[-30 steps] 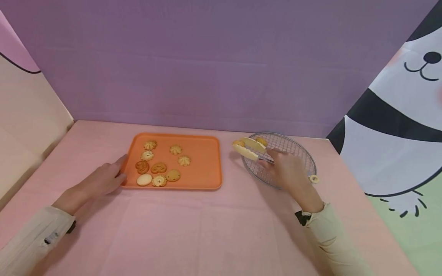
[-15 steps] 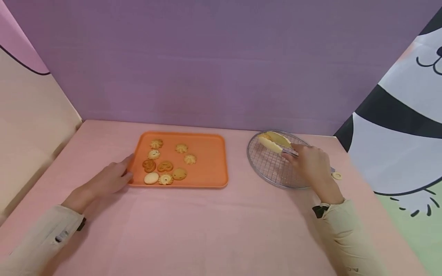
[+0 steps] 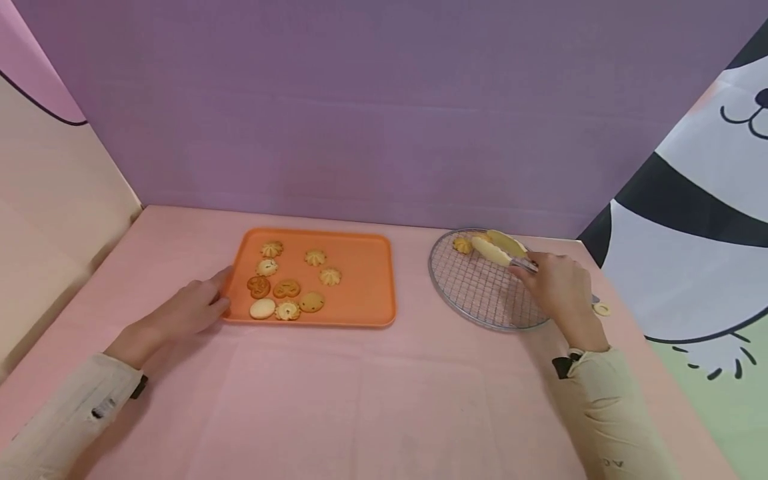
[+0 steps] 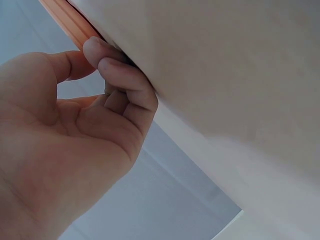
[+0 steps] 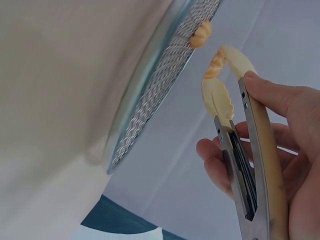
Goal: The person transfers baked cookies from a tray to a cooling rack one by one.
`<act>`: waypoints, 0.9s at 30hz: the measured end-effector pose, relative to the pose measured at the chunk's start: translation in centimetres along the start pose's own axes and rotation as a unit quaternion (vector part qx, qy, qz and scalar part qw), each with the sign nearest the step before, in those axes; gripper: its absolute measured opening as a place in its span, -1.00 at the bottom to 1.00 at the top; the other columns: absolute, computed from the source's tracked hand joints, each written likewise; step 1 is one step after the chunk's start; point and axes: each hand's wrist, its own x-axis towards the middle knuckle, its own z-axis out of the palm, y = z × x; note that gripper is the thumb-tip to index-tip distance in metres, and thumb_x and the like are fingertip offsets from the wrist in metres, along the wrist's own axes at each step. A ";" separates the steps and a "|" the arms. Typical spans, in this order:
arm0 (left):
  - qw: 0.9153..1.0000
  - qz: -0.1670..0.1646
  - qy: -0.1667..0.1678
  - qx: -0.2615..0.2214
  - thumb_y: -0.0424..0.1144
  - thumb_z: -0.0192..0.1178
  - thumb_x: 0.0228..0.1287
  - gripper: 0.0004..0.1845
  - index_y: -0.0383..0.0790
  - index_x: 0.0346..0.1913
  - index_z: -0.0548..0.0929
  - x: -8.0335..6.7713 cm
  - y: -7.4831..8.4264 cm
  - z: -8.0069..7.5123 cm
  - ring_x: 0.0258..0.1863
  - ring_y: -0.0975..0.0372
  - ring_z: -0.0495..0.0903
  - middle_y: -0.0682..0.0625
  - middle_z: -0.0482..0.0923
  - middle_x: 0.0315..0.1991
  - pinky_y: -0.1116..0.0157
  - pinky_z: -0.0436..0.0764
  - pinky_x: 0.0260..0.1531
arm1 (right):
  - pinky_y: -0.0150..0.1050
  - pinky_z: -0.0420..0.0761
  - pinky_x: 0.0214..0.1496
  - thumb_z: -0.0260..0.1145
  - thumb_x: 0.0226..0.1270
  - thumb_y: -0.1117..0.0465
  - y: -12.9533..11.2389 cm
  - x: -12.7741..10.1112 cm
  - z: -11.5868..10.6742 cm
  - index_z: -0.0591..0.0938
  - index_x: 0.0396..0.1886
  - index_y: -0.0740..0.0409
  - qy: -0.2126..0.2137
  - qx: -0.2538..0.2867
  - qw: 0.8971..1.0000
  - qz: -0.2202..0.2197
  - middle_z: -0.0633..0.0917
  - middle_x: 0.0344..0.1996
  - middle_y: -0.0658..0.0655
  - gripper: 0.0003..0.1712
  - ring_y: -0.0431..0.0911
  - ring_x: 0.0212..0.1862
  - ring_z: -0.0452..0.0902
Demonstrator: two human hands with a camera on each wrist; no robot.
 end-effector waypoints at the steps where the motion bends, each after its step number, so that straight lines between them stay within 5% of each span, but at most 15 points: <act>1: 1.000 0.000 0.000 0.001 -0.35 -0.03 0.44 -0.30 -0.57 0.50 -0.03 0.0 0.0 0.0 -0.65 0.26 0.36 0.05 0.37 -0.62 0.25 0.37 -0.47 | -0.22 0.12 -0.74 0.48 0.22 -0.01 0.2 0.0 0.1 0.72 -0.08 0.31 0.003 0.000 1.000 0.001 0.33 -0.81 0.03 -0.52 -0.10 -0.73 0.15; 21: 1.000 -0.024 -0.011 0.004 -0.34 -0.02 0.46 -0.29 -0.60 0.50 -0.05 0.0 0.4 -0.1 -0.60 0.24 0.38 0.01 0.37 -0.56 0.22 0.40 -0.38 | -0.20 0.18 -0.71 0.43 0.27 -0.02 2.4 -0.5 1.0 0.69 -0.04 0.39 -0.053 -0.003 0.998 0.042 0.42 -0.74 0.08 -0.47 -0.06 -0.67 0.23; 27: 1.000 -0.025 -0.010 -0.001 -0.34 -0.02 0.46 -0.29 -0.58 0.50 -0.05 0.1 0.3 0.0 -0.59 0.24 0.39 0.01 0.38 -0.56 0.24 0.40 -0.41 | -0.21 0.17 -0.71 0.48 0.21 -0.02 2.6 -0.5 1.1 0.67 -0.18 0.41 -0.043 0.001 0.998 0.048 0.38 -0.75 0.08 -0.49 -0.06 -0.68 0.23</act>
